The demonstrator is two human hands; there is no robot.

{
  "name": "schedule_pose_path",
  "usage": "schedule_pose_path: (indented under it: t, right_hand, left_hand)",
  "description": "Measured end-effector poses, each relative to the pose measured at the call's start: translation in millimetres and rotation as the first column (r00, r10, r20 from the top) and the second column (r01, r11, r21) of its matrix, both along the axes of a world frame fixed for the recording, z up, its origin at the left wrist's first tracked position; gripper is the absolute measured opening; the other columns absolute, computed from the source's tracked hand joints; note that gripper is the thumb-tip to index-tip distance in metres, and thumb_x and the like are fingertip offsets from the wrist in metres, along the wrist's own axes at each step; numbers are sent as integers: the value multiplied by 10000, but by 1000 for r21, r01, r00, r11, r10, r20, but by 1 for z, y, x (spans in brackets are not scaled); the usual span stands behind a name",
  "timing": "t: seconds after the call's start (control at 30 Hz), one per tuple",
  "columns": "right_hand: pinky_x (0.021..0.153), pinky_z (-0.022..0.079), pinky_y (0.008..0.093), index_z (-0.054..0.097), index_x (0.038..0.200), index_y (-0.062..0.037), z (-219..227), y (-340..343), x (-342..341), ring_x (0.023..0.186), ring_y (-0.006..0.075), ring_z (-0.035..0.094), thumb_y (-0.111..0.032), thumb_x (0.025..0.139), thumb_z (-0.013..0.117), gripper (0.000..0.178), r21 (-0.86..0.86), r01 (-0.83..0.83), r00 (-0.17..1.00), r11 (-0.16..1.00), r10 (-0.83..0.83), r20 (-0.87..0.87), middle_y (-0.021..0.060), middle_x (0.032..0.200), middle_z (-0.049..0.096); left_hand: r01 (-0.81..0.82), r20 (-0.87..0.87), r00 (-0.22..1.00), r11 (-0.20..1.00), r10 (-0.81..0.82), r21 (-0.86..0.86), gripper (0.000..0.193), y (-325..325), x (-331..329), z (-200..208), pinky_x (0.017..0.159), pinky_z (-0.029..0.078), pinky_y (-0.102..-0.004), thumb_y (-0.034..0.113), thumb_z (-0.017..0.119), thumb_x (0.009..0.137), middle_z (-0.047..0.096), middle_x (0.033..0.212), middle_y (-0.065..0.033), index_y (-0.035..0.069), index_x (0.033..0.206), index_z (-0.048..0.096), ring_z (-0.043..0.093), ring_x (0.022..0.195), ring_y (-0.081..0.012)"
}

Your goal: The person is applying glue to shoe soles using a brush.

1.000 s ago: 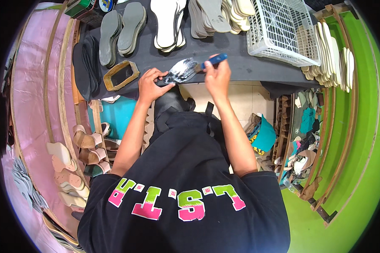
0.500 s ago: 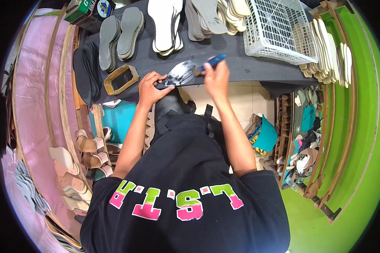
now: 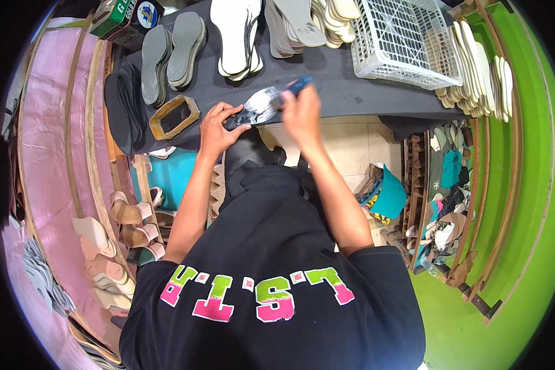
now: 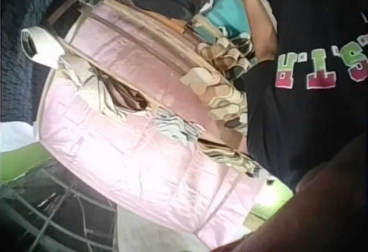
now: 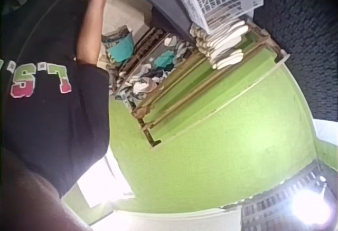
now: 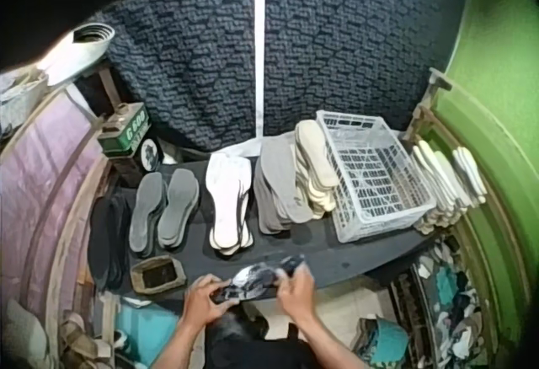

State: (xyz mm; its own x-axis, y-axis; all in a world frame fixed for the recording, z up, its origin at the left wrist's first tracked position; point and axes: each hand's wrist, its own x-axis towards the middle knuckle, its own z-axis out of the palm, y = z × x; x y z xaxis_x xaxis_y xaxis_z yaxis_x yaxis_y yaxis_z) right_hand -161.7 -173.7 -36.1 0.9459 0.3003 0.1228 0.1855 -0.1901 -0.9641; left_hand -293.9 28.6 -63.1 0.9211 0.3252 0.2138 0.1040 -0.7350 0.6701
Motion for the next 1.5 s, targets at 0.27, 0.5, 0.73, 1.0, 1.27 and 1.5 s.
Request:
schedule_pose_path:
  t: [0.27, 0.5, 0.73, 1.0, 1.27, 1.5]
  right_hand:
    - [888, 488, 516, 638, 1107, -5, 9, -11, -11, 967, 419, 579, 99, 751, 620, 372, -435, 86, 818, 896, 186, 545, 181, 982, 579]
    - [701, 580, 364, 628, 1125, 20, -7, -2, -7, 788, 250, 740, -33, 1017, 687, 134, -95, -54, 971, 994, 74, 227, 155, 966, 671]
    - [757, 557, 428, 620, 1121, 31, 4, -55, 24, 842, 343, 680, 52, 984, 663, 146, -62, 273, 937, 960, -252, 241, 182, 1040, 622]
    - [844, 515, 488, 629, 1111, -6, 0, -22, -12, 950, 400, 631, 54, 905, 691, 224, -194, -14, 866, 981, 109, 488, 180, 1016, 618]
    - [821, 503, 482, 628, 1111, 21, 7, -55, 39, 918, 413, 604, 66, 933, 663, 186, -191, 269, 863, 944, -147, 484, 200, 1017, 596]
    - [742, 532, 427, 637, 1115, -3, 0, -8, -10, 838, 333, 671, 54, 953, 696, 181, -174, 36, 889, 984, 48, 455, 163, 982, 629]
  left_hand:
    - [20, -81, 996, 999, -23, -35, 562, -3, 2, 6, 916, 537, -401, 264, 964, 716, 704, 1030, -49, 137, 1244, 819, 678, 1011, -275]
    - [-17, -60, 998, 1000, 18, 23, 550, -8, -2, 2, 976, 533, -441, 253, 931, 765, 660, 1184, -91, 152, 1285, 784, 665, 1145, -325]
    - [-20, -59, 998, 1000, 20, 9, 540, -10, 0, 4, 993, 531, -440, 268, 929, 768, 658, 1193, -86, 160, 1279, 790, 662, 1172, -324]
    - [-20, -74, 997, 1000, 20, 5, 526, -8, -1, 0, 1012, 525, -437, 266, 919, 777, 662, 1210, -82, 164, 1278, 798, 661, 1185, -320]
    - [-30, -78, 996, 1000, 30, 2, 538, -10, 1, 3, 1015, 524, -435, 262, 920, 767, 666, 1209, -79, 178, 1285, 803, 662, 1186, -309]
    - [-36, -61, 997, 999, 35, -2, 531, -10, 2, 5, 991, 527, -425, 258, 925, 756, 676, 1158, -73, 169, 1268, 814, 667, 1149, -300]
